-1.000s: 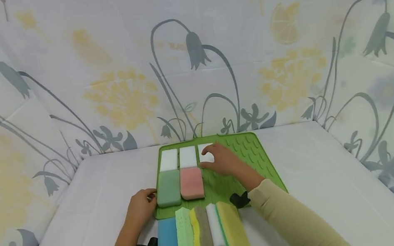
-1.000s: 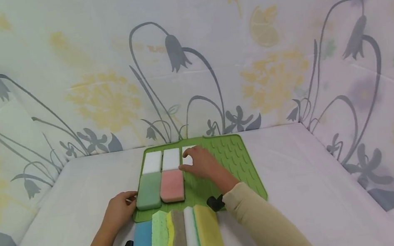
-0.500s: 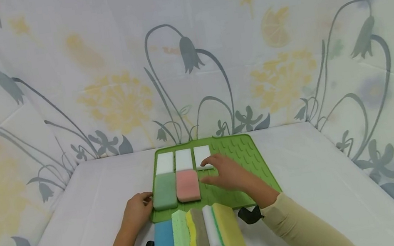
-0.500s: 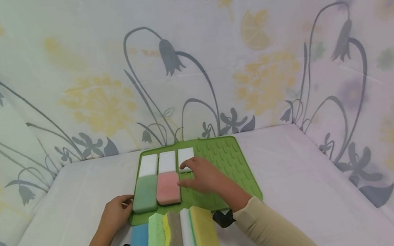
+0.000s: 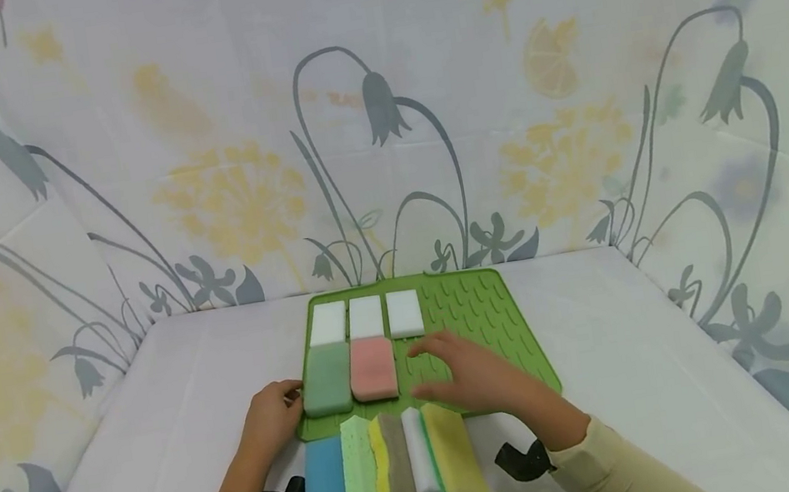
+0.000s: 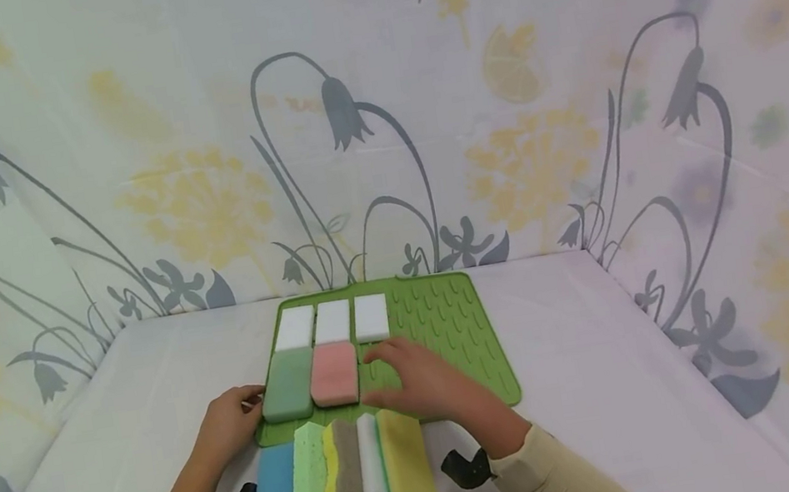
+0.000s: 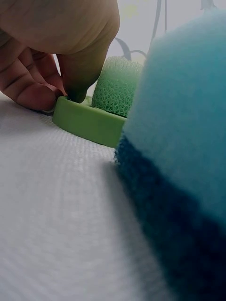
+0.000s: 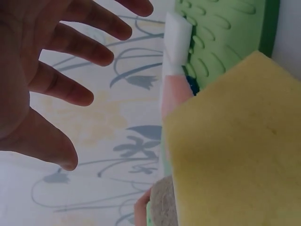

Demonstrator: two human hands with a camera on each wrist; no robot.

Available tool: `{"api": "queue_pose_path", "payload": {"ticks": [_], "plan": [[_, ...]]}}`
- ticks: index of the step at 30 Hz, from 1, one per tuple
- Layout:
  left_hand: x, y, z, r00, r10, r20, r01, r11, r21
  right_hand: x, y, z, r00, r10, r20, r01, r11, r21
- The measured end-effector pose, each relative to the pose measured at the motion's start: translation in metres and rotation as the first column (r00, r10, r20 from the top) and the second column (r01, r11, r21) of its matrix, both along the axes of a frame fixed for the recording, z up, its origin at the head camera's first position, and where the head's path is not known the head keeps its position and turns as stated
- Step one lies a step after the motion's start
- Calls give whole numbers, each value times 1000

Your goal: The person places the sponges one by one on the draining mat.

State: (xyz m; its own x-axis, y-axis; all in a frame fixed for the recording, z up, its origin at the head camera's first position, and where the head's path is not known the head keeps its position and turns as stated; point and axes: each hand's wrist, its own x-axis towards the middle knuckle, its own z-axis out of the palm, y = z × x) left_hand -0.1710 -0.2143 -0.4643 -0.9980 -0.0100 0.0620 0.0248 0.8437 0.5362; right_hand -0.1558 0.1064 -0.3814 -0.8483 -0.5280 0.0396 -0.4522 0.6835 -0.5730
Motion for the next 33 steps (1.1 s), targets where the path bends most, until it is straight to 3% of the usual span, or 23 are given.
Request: {"api": "queue_pose_path", "payload": {"ticks": [17,33], "plan": [[-2,-2,1,1000,5,9,-5,1000,1,38,24,-17,994,86,74,-86,996,-4],[-2,0,0,1000,-5,12,5,1000,1,56,32,-34,980,134,149,-140,990,25]]}}
